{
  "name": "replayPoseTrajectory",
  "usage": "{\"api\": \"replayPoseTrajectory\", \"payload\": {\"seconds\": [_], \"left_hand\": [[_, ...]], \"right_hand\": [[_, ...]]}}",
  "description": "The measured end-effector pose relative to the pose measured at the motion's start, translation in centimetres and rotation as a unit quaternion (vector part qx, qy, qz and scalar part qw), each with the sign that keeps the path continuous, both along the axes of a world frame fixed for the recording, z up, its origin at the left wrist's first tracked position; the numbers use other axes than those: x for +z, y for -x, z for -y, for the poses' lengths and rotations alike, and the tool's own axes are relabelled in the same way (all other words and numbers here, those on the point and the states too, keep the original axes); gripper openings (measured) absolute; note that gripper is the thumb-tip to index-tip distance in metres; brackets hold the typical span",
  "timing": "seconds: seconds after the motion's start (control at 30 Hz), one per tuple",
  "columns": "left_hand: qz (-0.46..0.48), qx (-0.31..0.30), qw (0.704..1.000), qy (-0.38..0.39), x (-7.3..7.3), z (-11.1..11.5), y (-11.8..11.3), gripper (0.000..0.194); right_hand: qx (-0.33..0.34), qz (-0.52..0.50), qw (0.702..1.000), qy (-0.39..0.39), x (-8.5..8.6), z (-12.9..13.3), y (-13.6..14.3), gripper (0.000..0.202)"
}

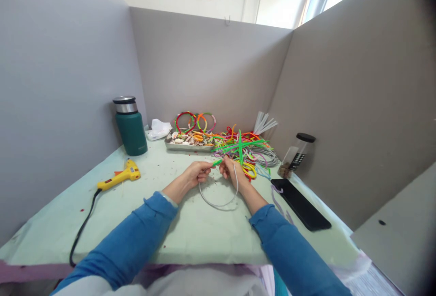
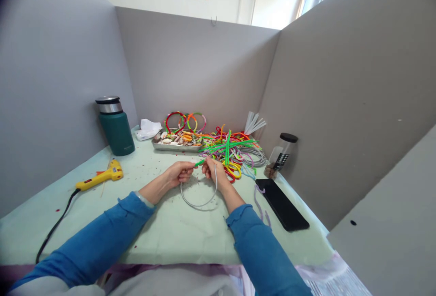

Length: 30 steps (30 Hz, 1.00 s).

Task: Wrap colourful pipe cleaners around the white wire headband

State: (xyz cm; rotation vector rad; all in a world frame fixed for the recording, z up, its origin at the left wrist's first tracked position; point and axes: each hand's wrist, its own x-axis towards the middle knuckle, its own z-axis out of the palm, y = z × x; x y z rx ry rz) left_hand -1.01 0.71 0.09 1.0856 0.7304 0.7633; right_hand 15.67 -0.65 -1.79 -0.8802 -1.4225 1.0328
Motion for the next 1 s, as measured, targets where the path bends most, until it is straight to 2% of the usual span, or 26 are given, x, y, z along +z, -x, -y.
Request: {"api": "replayPoseTrajectory", "payload": {"seconds": [0.1,0.27,0.5,0.67,0.83,1.0], "left_hand": [[0.014,-0.004,1.000,0.015,-0.14,-0.22,0.10,0.019],[0.040,-0.022,0.998,0.040,-0.24,-0.38,0.16,0.018],[0.041,-0.040,0.996,0.066,-0.10,-0.40,0.15,0.018],[0.030,-0.026,0.999,0.030,0.08,0.09,-0.08,0.017],[0.023,-0.040,0.999,0.004,0.04,0.37,-0.06,0.023],[0.010,-0.051,0.999,0.009,-0.13,0.23,0.17,0.018]], "right_hand": [[0.001,-0.011,1.000,0.017,0.03,-0.05,-0.01,0.040],[0.001,0.024,1.000,0.002,0.17,0.27,0.14,0.029],[0.006,0.027,1.000,-0.014,0.18,0.51,0.37,0.026],[-0.010,0.008,1.000,-0.010,0.63,0.61,0.28,0.026],[-0.036,-0.025,0.999,-0.010,0.64,0.24,-0.07,0.029],[-0.022,-0.016,1.000,-0.005,0.74,0.22,0.07,0.031]]}}
